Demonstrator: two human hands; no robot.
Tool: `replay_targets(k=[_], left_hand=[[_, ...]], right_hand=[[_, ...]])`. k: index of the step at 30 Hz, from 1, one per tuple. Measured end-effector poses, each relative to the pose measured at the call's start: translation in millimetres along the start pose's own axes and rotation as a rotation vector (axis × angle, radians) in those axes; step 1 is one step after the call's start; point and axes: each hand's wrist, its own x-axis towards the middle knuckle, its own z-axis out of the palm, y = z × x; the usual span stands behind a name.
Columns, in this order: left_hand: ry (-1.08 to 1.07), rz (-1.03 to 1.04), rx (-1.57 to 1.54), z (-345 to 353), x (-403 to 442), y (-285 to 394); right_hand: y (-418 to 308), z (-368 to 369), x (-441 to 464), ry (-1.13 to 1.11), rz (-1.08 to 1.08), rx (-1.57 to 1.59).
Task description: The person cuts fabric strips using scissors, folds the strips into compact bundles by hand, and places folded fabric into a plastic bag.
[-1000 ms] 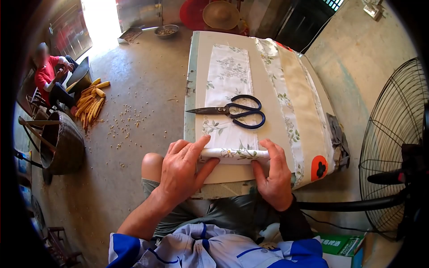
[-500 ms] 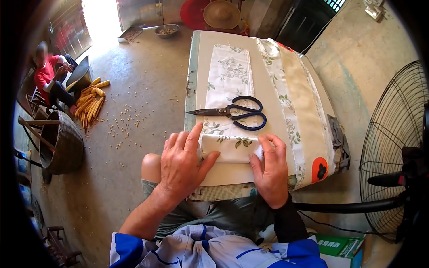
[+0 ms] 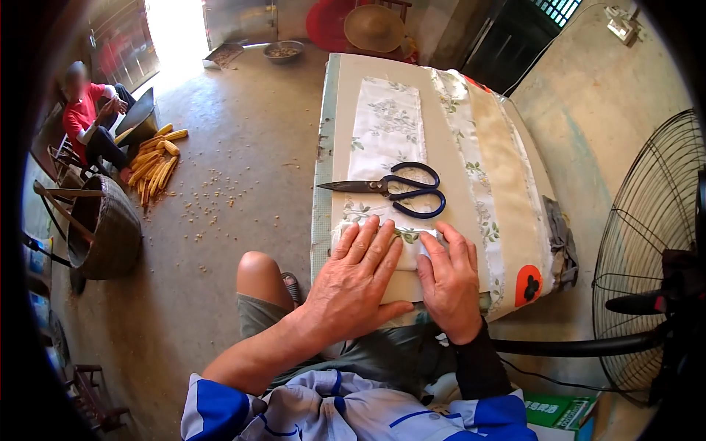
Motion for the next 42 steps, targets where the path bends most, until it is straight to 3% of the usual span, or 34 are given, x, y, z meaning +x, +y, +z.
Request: replay_targets(k=[2, 5, 17, 21, 23, 28, 33, 42], left_hand=[[-0.003, 0.011, -0.001, -0.2, -0.8, -1.4], [-0.002, 0.025, -0.005, 2.1, -1.7, -2.7], [-0.037, 0.021, -0.019, 0.2, -1.5, -4.1], [-0.055, 0.022, 0.001, -0.8, -1.5, -3.9], [-0.039, 0.025, 0.002, -0.8, -1.9, -3.0], [-0.038, 0.034, -0.005, 1.1, -2.9, -4.9], [-0.048, 0.025, -0.028, -1.8, -2.0, -3.9], [-0.082, 0.000, -0.061, -4.4, -1.4, -2.5]], right_hand=[[1.1, -1.4, 0.8, 0.023, -0.097, -0.078], [0.2, -5.3, -0.6, -0.074, -0.237, 0.041], [16.5, -14.4, 15.0, -0.296, -0.244, 0.065], [11.2, -17.1, 51.5, -0.177, -0.308, 0.023], [11.6, -4.3, 71.7, -0.084, -0.394, -0.036], [47.5, 36.5, 105.8, -0.230, -0.381, 0.014], [70.2, 63.0, 146.4, -0.141, -0.401, -0.070], [114.8, 140.9, 273.9, -0.123, -0.317, -0.168]])
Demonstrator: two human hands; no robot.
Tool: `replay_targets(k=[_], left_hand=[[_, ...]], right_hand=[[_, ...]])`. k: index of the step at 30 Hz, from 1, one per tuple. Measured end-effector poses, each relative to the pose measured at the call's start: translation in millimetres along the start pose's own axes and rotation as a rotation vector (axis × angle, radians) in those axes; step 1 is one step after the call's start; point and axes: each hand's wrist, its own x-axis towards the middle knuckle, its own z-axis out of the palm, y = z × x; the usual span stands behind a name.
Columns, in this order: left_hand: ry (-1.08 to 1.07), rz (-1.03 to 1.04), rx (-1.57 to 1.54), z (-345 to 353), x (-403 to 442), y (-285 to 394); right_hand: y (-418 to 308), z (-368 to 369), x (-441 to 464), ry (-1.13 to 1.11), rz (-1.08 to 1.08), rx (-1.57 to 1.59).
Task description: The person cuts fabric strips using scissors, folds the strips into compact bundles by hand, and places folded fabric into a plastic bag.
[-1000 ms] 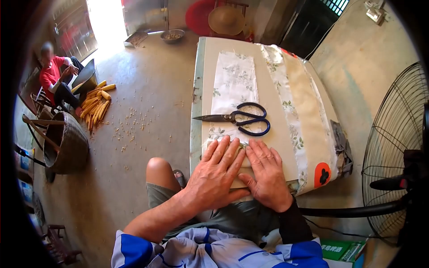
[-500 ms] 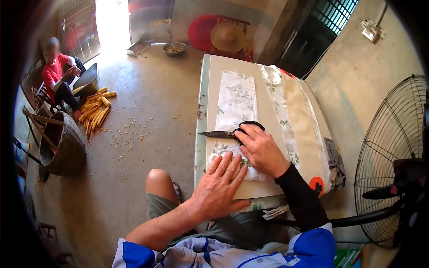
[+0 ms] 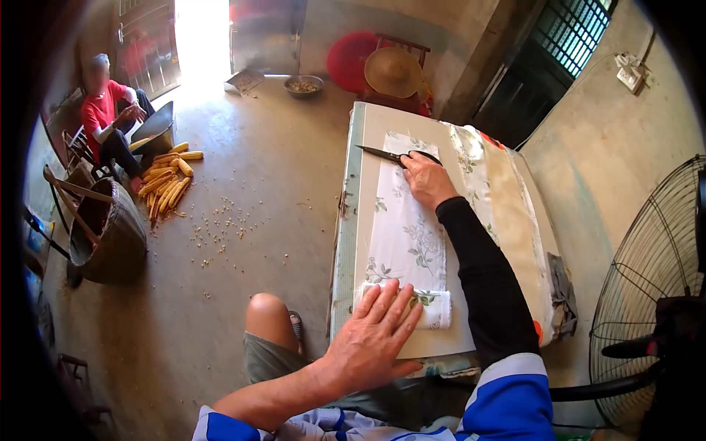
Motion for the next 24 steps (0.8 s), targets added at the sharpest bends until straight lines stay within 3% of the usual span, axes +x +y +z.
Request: replay_targets(k=[3, 8, 12, 14, 15, 17, 19, 24], left_hand=[[-0.023, -0.009, -0.004, -1.8, 0.2, 0.9], [-0.009, -0.005, -0.011, 1.3, -0.9, 1.0], [0.015, 0.003, -0.010, 1.2, -1.3, 0.0], [0.020, 0.006, 0.004, 0.6, -2.4, -1.1], [0.026, 0.008, 0.004, 1.8, -2.4, -0.4], [0.035, 0.011, 0.011, 3.9, -3.3, 0.1], [0.044, 0.011, 0.020, 3.0, -2.0, -1.5], [0.069, 0.015, 0.042, 7.3, -3.8, -1.7]], right_hand=[[11.6, 9.9, 23.5, -0.006, 0.054, 0.007], [15.2, 2.7, 49.3, -0.220, 0.196, 0.007], [12.2, -12.8, 45.9, -0.259, 0.191, -0.046], [-7.5, -34.3, 35.7, -0.172, 0.114, -0.067], [-18.3, -47.2, 25.3, -0.134, 0.074, -0.083], [-38.4, -62.6, -12.9, 0.091, -0.243, 0.141], [-72.2, -88.5, -68.3, 0.095, -0.318, 0.294], [-128.4, -141.6, -194.7, -0.033, -0.190, 0.355]])
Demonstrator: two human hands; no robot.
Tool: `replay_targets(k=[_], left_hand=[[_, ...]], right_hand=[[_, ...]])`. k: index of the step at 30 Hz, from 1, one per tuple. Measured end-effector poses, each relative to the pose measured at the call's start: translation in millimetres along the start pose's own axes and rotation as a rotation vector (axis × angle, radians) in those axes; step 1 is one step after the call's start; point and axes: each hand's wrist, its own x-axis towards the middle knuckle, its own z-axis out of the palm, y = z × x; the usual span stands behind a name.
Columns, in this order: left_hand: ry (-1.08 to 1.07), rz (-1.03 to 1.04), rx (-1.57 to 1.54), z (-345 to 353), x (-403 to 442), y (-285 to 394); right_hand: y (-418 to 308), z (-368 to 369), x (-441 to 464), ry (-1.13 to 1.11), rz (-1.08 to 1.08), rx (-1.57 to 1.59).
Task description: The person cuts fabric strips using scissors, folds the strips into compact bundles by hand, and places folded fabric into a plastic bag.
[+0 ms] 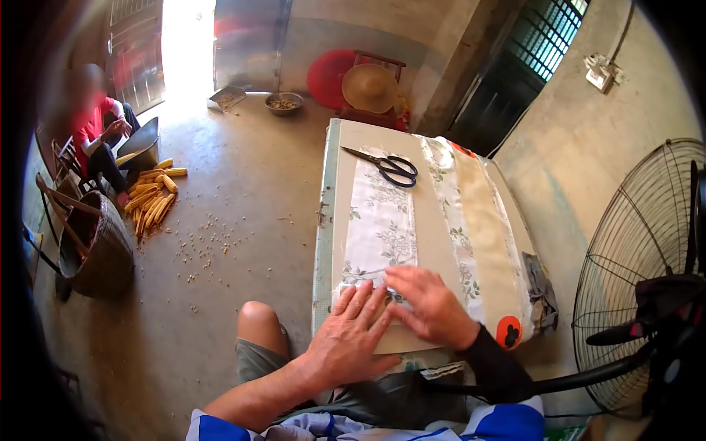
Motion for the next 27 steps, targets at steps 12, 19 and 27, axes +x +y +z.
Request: replay_targets(k=[12, 19, 27], left_hand=[[0.048, 0.004, 0.019, -11.5, -1.9, 11.6], [0.088, 0.039, -0.025, -14.6, -16.4, 19.0], [0.136, 0.058, -0.048, -26.7, -35.4, 2.7]], right_hand=[[-29.9, 8.9, -65.0, 0.061, 0.111, -0.060], [-51.2, -0.2, -86.8, -0.010, 0.134, -0.034], [-56.0, 7.9, -89.5, 0.137, 0.113, -0.042]])
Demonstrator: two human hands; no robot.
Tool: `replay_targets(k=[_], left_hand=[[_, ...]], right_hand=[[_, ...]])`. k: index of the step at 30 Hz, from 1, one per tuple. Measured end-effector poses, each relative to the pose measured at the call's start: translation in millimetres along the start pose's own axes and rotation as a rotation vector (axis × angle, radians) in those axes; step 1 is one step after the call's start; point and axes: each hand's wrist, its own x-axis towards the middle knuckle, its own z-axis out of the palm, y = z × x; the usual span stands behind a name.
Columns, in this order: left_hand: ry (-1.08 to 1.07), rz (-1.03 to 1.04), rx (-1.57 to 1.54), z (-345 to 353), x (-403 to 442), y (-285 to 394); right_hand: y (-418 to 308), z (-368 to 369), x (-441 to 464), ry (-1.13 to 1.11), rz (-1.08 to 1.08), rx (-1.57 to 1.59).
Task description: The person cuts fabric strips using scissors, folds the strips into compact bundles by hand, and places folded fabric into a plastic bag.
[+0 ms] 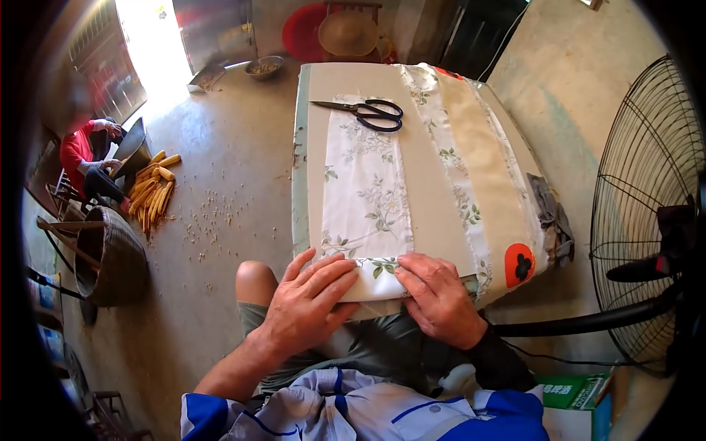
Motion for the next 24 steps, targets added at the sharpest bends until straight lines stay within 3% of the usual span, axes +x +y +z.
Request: replay_targets(k=[10, 16, 19, 24], left_hand=[[0.110, -0.020, -0.091, -2.2, 4.7, -24.8], [0.229, -0.161, -0.142, 6.5, 16.2, -25.6], [0.214, -0.210, -0.076, 5.9, 20.8, -28.0], [0.144, -0.360, -0.218, -0.5, 29.7, -29.2]], right_hand=[[0.4, 9.7, 11.8, 0.129, 0.164, -0.014], [1.8, 20.6, 18.8, 0.228, 0.254, 0.000], [0.4, 27.2, 21.6, 0.277, 0.297, 0.009], [-3.8, 35.2, 30.2, 0.329, 0.383, 0.049]])
